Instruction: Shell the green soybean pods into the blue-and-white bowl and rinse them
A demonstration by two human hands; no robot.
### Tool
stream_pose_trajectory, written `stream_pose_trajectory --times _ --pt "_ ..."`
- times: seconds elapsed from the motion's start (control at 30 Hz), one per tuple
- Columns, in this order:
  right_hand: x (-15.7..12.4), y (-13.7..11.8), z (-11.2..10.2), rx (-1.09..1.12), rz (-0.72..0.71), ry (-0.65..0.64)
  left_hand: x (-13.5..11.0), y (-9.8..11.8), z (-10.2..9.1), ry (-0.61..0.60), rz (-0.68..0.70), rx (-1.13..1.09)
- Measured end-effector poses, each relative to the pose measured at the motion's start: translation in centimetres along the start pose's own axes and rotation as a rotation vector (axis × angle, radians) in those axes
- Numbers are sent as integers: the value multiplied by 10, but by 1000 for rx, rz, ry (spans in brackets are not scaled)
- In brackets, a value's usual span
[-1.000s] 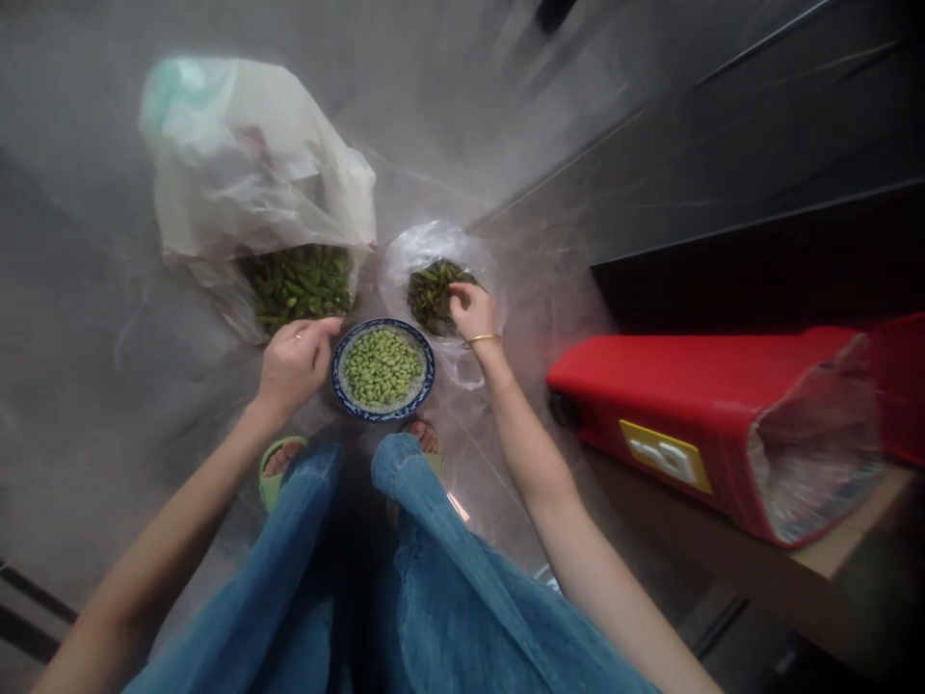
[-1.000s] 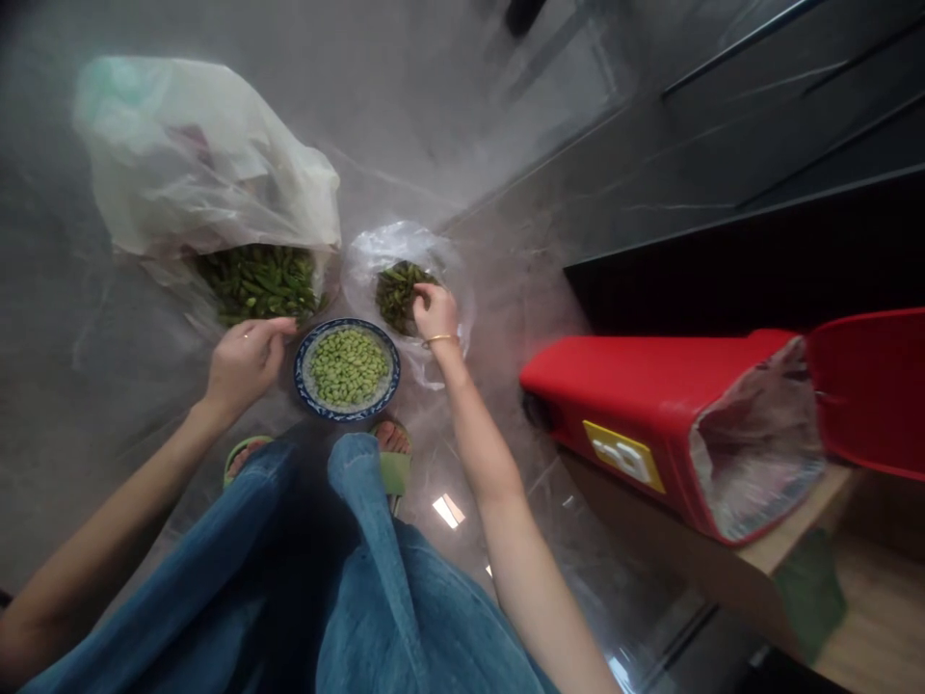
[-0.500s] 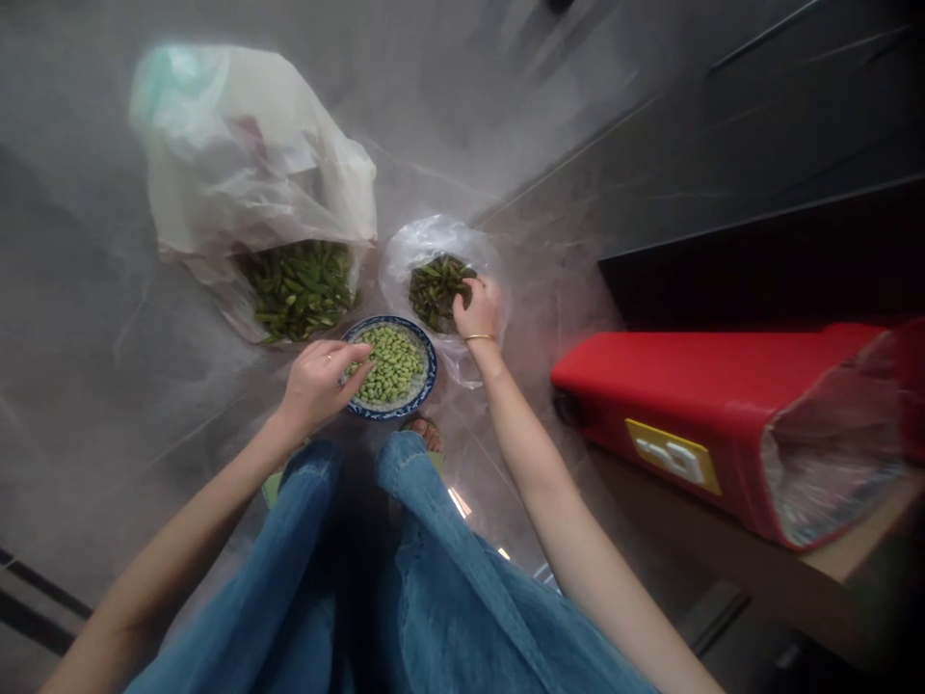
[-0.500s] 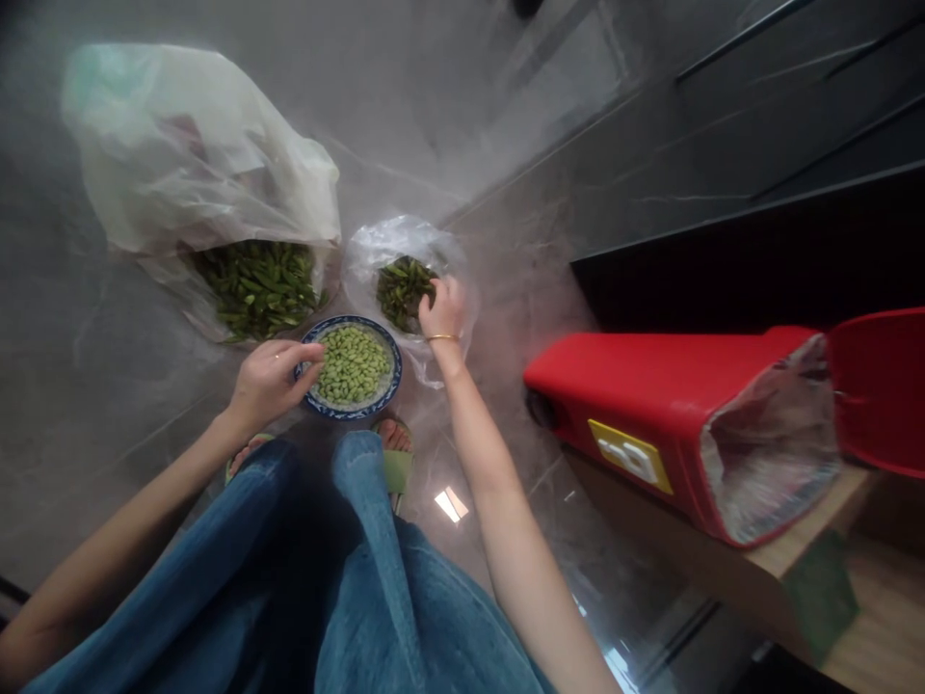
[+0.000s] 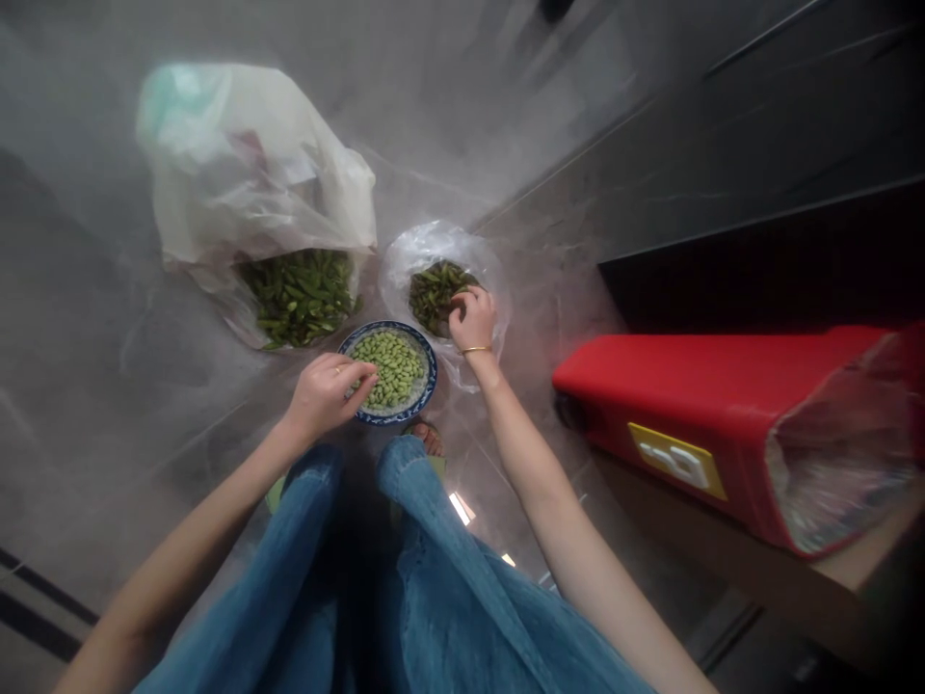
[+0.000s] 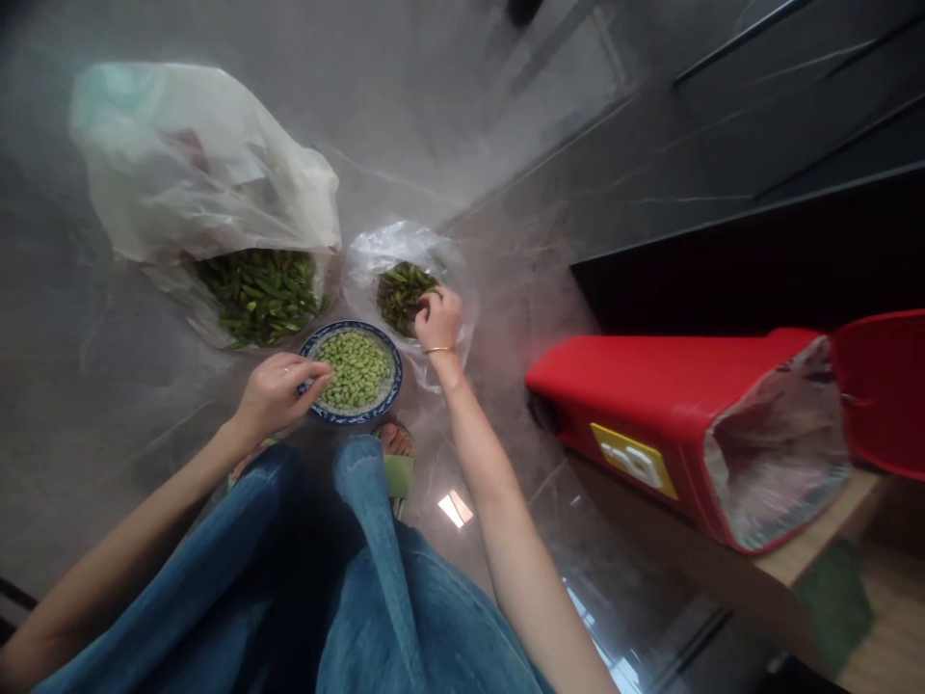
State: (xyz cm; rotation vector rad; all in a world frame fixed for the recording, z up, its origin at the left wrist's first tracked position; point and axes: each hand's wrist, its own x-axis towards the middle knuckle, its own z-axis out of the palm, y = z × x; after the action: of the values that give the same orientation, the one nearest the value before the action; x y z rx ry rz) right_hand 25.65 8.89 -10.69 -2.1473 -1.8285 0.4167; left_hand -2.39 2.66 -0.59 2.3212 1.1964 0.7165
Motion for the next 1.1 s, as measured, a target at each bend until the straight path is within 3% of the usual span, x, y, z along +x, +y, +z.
stream_pose_trajectory --times 0.13,0.47,0.63,0.9,1.0,1.1 --pt "8 -5 1 24 4 19 -1 1 2 -16 21 -3" --pt "25 -23 -3 -19 44 -109 -5 2 0 -73 -8 -18" --pt "27 -24 -5 -29 56 -87 -7 2 3 -66 20 -9" --pt "55 -27 4 -88 74 -134 -5 2 2 -44 59 14" --pt "52 -25 -3 -38 60 -90 -6 1 1 -58 25 1" --pt "29 -32 -21 205 110 -35 -8 3 2 -58 -43 -29"
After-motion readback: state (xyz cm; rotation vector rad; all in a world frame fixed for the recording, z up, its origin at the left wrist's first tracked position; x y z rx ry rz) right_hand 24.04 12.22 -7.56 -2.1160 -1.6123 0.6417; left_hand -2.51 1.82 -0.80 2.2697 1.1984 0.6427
